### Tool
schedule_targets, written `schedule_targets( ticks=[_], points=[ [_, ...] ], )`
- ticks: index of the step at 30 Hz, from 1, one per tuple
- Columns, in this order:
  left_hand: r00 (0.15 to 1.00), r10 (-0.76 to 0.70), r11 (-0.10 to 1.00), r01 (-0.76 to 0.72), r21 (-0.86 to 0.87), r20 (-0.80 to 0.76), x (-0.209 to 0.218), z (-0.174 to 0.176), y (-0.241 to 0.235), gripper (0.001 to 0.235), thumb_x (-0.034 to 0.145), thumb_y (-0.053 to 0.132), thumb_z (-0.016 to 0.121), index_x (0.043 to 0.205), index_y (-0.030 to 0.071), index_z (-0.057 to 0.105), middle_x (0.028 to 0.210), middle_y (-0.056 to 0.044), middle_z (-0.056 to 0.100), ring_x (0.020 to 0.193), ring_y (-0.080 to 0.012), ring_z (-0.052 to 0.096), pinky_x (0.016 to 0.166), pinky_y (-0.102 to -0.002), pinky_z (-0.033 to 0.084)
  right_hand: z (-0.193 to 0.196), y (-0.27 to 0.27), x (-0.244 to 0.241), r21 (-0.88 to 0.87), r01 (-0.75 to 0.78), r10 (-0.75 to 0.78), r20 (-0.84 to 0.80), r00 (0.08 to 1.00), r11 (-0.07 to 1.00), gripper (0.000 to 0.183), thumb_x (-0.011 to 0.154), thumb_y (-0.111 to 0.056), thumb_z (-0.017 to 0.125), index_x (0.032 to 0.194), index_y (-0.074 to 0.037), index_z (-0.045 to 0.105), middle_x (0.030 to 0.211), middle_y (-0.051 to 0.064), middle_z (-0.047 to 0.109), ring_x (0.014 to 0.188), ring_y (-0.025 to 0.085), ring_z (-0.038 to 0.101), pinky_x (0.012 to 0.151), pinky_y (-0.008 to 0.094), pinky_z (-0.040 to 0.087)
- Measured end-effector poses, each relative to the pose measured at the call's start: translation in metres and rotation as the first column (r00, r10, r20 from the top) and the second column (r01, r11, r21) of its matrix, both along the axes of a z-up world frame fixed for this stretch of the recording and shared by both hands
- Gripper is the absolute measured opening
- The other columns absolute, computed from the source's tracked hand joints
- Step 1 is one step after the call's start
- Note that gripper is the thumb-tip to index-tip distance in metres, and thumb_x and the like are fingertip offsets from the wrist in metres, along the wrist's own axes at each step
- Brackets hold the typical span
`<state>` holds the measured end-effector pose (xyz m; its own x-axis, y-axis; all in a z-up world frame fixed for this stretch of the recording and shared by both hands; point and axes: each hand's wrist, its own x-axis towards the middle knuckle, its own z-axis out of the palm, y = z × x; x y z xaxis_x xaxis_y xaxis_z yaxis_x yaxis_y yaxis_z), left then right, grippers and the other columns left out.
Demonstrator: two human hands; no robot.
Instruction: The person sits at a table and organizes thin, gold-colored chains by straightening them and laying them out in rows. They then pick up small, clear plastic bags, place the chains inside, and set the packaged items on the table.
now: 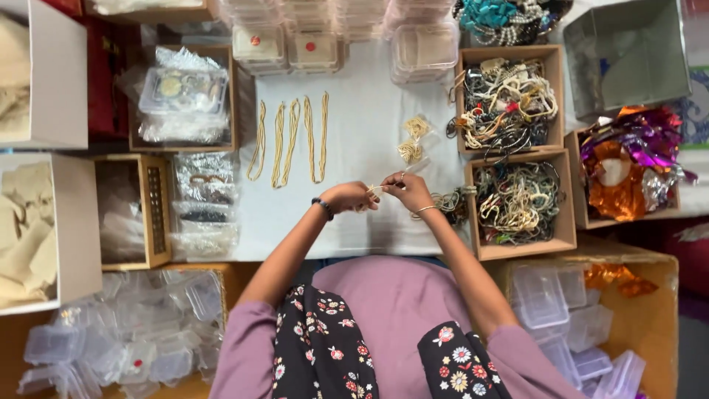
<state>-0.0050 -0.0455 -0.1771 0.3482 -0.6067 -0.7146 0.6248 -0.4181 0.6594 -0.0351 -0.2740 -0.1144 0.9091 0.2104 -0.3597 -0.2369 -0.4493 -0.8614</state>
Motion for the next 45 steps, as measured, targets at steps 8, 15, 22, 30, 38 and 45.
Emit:
schedule_targets(
  ticks=[8, 15, 22, 30, 38, 45],
  points=[
    [0.715, -0.607, 0.72, 0.308, 0.622, 0.347, 0.033, 0.039, -0.061, 0.029, 0.094, 0.024, 0.061, 0.091, 0.001, 0.078, 0.084, -0.014, 0.076, 0.067, -0.0258, 0.067, 0.063, -0.042, 0.056, 0.095, 0.033, 0.021, 0.0, -0.299, 0.28, 0.357, 0.891, 0.954, 0.103, 0.055, -0.018, 0.095, 0.147, -0.007, 0.051, 0.126, 0.018, 0.068, 0.108, 0.03, 0.065, 0.094, 0.042, 0.053],
    [0.954, -0.279, 0.93, 0.241, 0.276, 0.106, 0.049, 0.097, -0.018, 0.026, 0.093, 0.004, 0.046, 0.108, 0.003, 0.068, 0.075, -0.004, 0.062, 0.06, -0.0134, 0.06, 0.051, -0.031, 0.043, 0.076, 0.009, 0.035, 0.001, -0.333, 0.329, 0.14, 0.934, 0.943, 0.053, 0.081, -0.013, 0.085, 0.131, -0.009, 0.068, 0.098, 0.01, 0.078, 0.085, 0.016, 0.074, 0.08, 0.03, 0.058],
    [0.967, 0.253, 0.936, -0.238, -0.259, 0.025, -0.001, 0.103, 0.016, 0.01, 0.099, 0.006, 0.054, 0.103, 0.004, 0.062, 0.085, 0.003, 0.059, 0.072, -0.0069, 0.052, 0.064, -0.023, 0.046, 0.071, 0.02, 0.034, 0.449, -0.088, 0.073, 0.05, 0.996, 0.889, 0.022, 0.092, -0.004, 0.073, 0.113, -0.004, 0.079, 0.099, 0.008, 0.081, 0.088, 0.011, 0.078, 0.081, 0.025, 0.065],
    [0.465, 0.53, 0.109, -0.867, -0.487, -0.709, -0.006, 0.028, -0.031, 0.053, 0.109, 0.046, 0.041, 0.111, -0.001, 0.065, 0.102, -0.011, 0.071, 0.094, -0.023, 0.068, 0.089, -0.037, 0.056, 0.089, 0.066, 0.012, -0.393, 0.105, 0.268, 0.776, 0.571, 0.914, 0.027, 0.083, 0.001, 0.074, 0.109, -0.006, 0.079, 0.108, 0.012, 0.077, 0.099, 0.028, 0.073, 0.087, 0.036, 0.059],
    [0.201, 0.589, -0.044, -0.959, -0.279, -0.783, 0.005, 0.032, -0.051, 0.042, 0.109, 0.044, 0.042, 0.098, 0.008, 0.06, 0.101, -0.011, 0.07, 0.111, -0.0322, 0.067, 0.101, -0.046, 0.052, 0.091, 0.086, -0.003, -0.412, 0.069, 0.273, 0.71, 0.65, 0.908, 0.045, 0.086, 0.006, 0.064, 0.13, 0.001, 0.069, 0.13, 0.021, 0.069, 0.117, 0.034, 0.067, 0.099, 0.04, 0.055],
    [0.362, 0.492, -0.215, -0.831, -0.514, -0.792, 0.005, 0.06, -0.049, 0.033, 0.113, 0.031, 0.047, 0.092, 0.008, 0.057, 0.107, -0.014, 0.07, 0.129, -0.0327, 0.064, 0.111, -0.048, 0.051, 0.11, 0.086, 0.003, 0.034, 0.21, -0.205, 0.406, 0.891, 0.977, 0.042, 0.097, 0.002, 0.054, 0.135, -0.008, 0.069, 0.124, 0.014, 0.075, 0.115, 0.025, 0.075, 0.101, 0.034, 0.057]
  ],
)
